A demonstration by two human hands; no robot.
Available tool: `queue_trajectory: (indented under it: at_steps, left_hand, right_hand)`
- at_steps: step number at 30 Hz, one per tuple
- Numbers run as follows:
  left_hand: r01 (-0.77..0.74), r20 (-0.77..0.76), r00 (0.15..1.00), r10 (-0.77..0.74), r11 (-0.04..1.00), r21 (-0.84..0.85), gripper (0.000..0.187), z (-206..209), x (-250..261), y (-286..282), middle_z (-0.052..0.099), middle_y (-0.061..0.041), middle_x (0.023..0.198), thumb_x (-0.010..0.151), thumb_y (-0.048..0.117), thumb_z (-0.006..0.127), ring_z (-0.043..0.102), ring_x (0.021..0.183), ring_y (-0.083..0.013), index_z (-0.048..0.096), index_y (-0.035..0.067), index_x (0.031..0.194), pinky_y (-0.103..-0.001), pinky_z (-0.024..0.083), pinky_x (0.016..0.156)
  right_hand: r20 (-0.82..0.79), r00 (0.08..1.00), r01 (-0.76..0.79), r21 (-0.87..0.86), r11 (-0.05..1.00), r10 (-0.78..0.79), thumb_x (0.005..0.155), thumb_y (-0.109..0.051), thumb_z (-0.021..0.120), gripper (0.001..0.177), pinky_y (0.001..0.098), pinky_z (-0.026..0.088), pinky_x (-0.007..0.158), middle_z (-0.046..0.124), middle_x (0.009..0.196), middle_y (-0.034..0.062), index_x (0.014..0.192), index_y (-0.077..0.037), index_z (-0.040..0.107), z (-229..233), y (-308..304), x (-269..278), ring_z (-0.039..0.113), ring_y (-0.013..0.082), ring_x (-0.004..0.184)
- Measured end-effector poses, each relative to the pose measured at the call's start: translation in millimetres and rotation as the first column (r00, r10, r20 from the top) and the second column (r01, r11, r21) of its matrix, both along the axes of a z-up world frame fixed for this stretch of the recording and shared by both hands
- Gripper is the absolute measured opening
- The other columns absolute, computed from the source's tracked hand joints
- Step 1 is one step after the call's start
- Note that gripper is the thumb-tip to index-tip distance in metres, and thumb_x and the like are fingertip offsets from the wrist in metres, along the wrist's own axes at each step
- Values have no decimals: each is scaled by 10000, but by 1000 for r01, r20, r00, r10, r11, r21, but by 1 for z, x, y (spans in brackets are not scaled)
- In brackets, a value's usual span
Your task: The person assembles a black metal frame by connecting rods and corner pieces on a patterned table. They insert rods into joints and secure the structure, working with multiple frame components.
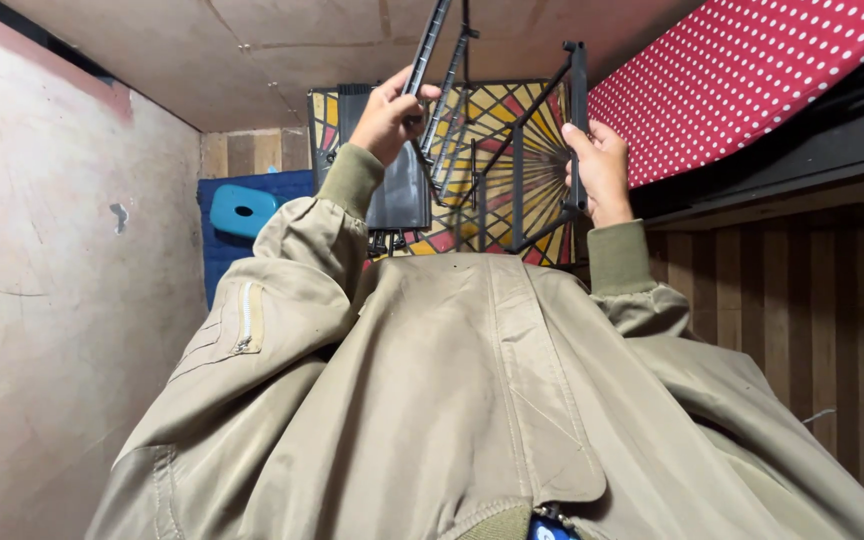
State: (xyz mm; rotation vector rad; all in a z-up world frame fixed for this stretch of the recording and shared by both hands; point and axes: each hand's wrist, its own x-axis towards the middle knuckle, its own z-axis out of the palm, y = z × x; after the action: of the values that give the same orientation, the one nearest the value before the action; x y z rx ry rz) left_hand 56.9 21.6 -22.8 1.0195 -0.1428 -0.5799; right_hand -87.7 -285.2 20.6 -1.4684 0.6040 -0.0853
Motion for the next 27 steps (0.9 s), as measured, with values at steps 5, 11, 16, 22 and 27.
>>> queue_trajectory:
  at_steps: [5,11,16,22,27]
  left_hand:
    - [-32,-48,998,35,997,68,666,5,3,10,578,77,863,867,-9,540,508,707,-24,510,115,1521,-227,443,629]
    - [-69,82,995,53,977,201,606,-9,-10,18,568,60,798,838,-32,536,469,633,-36,599,65,1433,-204,371,547]
    - [-314,235,941,243,883,348,381,-26,-11,20,500,11,1048,890,0,607,582,780,-52,716,21,1255,-226,496,634]
    - [-466,222,884,412,821,331,340,-44,-4,20,489,-23,1027,896,16,574,583,728,-79,758,2,1181,-233,477,605]
    - [-580,63,808,586,771,263,358,-48,-10,10,582,-9,777,894,21,575,522,624,-69,757,2,1202,-218,411,549]
  right_hand:
    - [76,996,-19,-329,944,47,977,-131,721,231,233,471,556,700,832,-16,1173,-9,717,-11,-2,17,605,31,641]
    - [-133,973,-223,-768,600,190,950,-121,760,241,349,525,639,749,870,82,1182,-57,743,-11,-38,43,707,188,729]
    - [64,974,-21,-930,367,218,850,-16,829,222,422,533,745,732,927,152,1066,-49,788,-19,-60,68,697,321,839]
    - [138,950,41,-944,326,279,845,51,789,230,434,493,864,682,1023,111,1041,-70,781,-40,-74,116,632,331,967]
    - [166,917,62,-958,281,364,835,62,767,244,441,470,890,648,1028,82,1028,-85,789,-55,-85,167,590,325,992]
